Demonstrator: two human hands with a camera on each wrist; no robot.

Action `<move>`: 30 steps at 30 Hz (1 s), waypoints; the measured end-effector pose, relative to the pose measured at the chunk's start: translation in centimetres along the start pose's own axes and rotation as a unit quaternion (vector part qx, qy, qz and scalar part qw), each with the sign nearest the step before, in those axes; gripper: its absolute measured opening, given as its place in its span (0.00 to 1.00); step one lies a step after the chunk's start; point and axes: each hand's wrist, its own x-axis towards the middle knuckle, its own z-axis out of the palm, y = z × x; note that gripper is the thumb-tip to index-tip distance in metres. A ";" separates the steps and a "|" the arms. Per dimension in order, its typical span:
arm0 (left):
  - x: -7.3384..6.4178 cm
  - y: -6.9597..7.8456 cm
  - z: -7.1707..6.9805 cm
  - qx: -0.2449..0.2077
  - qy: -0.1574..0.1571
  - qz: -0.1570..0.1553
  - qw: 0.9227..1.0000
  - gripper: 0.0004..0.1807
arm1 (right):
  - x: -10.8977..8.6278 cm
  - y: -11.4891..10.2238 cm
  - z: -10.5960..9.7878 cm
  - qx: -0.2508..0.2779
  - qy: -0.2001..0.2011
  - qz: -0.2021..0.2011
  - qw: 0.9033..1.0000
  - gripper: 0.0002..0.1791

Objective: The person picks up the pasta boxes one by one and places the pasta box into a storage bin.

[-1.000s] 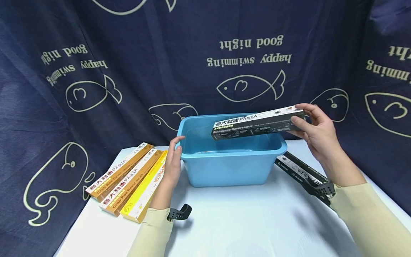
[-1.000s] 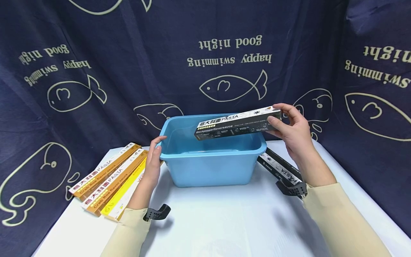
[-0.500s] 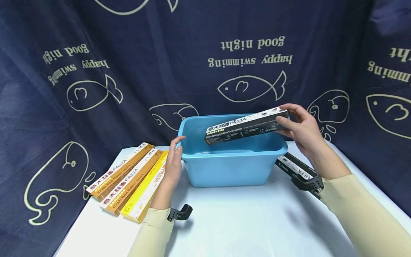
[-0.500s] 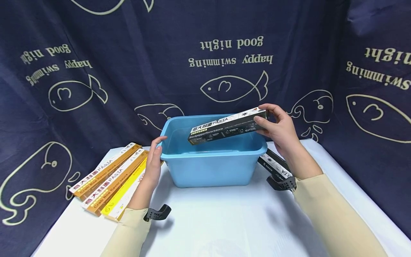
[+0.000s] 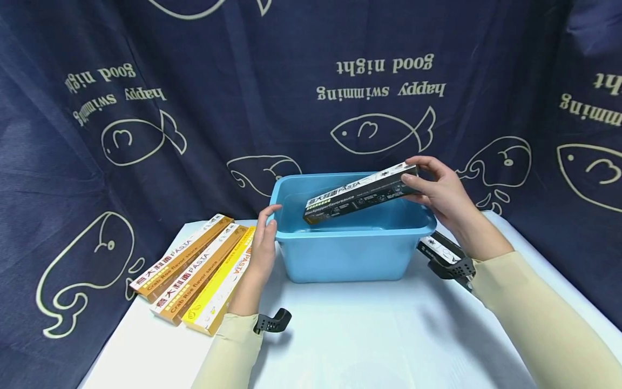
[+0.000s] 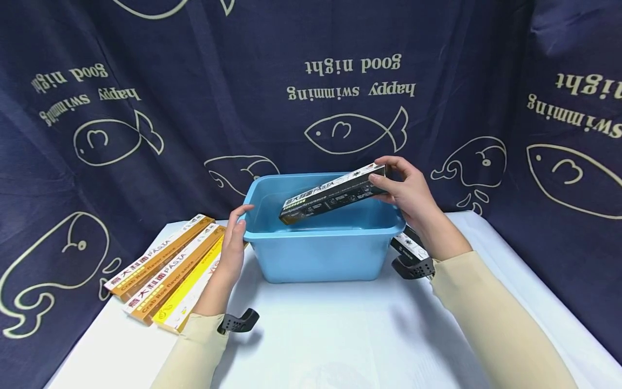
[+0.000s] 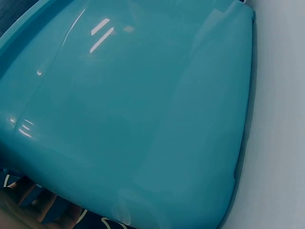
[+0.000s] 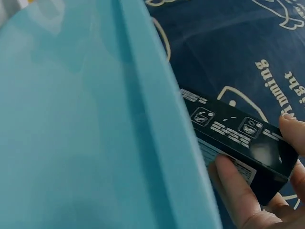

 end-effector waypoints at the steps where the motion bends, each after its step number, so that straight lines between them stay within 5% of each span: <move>1: 0.0 0.0 0.0 0.001 0.001 0.000 1.000 0.26 | 0.1 -0.1 0.2 0.000 -0.003 0.001 1.000 0.28; 17: 0.0 0.0 0.0 0.000 0.008 0.011 1.000 0.26 | 2.1 -0.4 2.9 -0.046 -0.055 0.016 0.997 0.24; 30: 0.0 -0.1 0.1 -0.011 0.010 0.012 1.000 0.26 | 3.4 0.0 5.3 -0.061 -0.078 0.069 0.993 0.24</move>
